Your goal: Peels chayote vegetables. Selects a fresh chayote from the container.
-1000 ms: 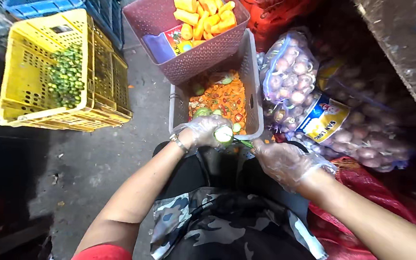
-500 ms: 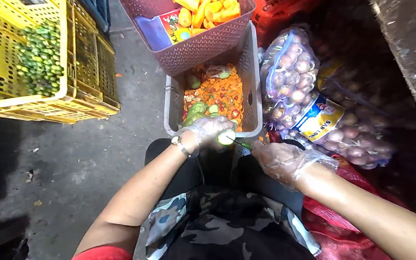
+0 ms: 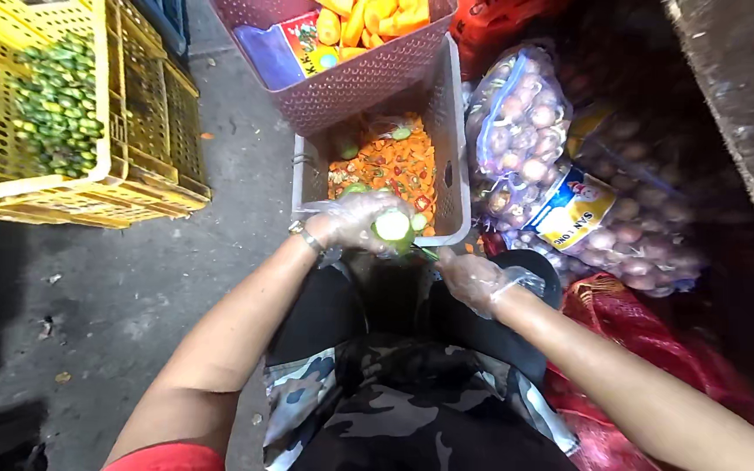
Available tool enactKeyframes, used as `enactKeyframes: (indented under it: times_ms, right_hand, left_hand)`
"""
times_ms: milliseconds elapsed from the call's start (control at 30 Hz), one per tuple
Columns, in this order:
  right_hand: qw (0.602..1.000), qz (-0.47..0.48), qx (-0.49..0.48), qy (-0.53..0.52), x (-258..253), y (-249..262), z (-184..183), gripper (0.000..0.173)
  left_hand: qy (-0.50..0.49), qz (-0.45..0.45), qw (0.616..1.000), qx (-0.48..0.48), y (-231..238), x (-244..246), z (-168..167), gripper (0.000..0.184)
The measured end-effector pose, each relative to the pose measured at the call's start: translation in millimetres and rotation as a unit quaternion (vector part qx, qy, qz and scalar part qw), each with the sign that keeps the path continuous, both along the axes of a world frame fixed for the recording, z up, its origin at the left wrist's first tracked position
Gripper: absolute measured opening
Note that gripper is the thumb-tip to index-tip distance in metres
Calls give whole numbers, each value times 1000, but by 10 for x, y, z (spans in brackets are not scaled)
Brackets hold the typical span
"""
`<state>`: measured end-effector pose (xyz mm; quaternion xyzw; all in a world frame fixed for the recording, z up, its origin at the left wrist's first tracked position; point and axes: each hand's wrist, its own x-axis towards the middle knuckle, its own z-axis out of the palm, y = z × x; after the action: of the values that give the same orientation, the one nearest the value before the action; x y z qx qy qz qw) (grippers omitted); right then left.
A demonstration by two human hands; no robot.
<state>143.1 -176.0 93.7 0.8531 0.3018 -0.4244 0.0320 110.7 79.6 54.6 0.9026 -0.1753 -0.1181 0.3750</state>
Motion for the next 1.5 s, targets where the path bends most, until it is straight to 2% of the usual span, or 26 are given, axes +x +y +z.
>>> enactKeyframes:
  times_ms: [100, 200, 233, 300, 367, 433, 500, 600, 667, 800, 1000, 1167, 1333, 1400, 1500]
  right_hand:
    - [998, -13, 56, -1, 53, 8, -86, 44]
    - [999, 8, 31, -5, 61, 118, 195, 42]
    - [999, 26, 14, -17, 62, 178, 320, 38]
    - [998, 43, -13, -36, 27, 314, 518, 29]
    - [997, 57, -31, -29, 18, 475, 703, 28]
    - [995, 85, -42, -21, 11, 598, 812, 27]
    - [994, 93, -53, -27, -13, 638, 801, 27]
    - [997, 53, -47, -28, -47, 485, 618, 26]
    - [999, 30, -28, -27, -75, 376, 389, 30]
    - [1000, -13, -11, -26, -100, 317, 18, 43]
    - [998, 13, -63, -22, -155, 336, 406, 35]
    - [999, 6, -45, -17, -134, 287, 180, 40]
    - [1000, -13, -18, 0, -60, 349, -206, 46]
    - [1000, -12, -23, -1, -44, 377, -141, 44]
    - [999, 4, -46, 11, -46, 399, 148, 39]
  left_hand:
    - [20, 14, 998, -52, 144, 62, -71, 73]
    - [55, 36, 998, -18, 231, 28, -11, 75]
    - [57, 45, 997, 26, 237, -3, 65, 74]
    - [34, 53, 980, 189, 136, -89, 243, 74]
    - [18, 53, 938, 342, -166, -105, 466, 90]
    - [6, 39, 916, 399, -439, -79, 465, 107]
    - [33, 18, 904, 425, -527, 18, 313, 109]
    - [67, -34, 898, 434, -534, 150, 270, 82]
    - [73, -56, 903, 420, -489, 155, 302, 73]
    - [62, -58, 915, 394, -280, 151, 219, 90]
    - [70, -72, 910, 403, -242, 193, 229, 91]
    - [63, -78, 933, 346, -154, 176, 175, 92]
    - [72, -64, 938, 333, -12, 181, 71, 97]
    - [82, -53, 942, 322, 33, 177, 43, 99]
    - [95, -49, 934, 341, -38, 148, 160, 99]
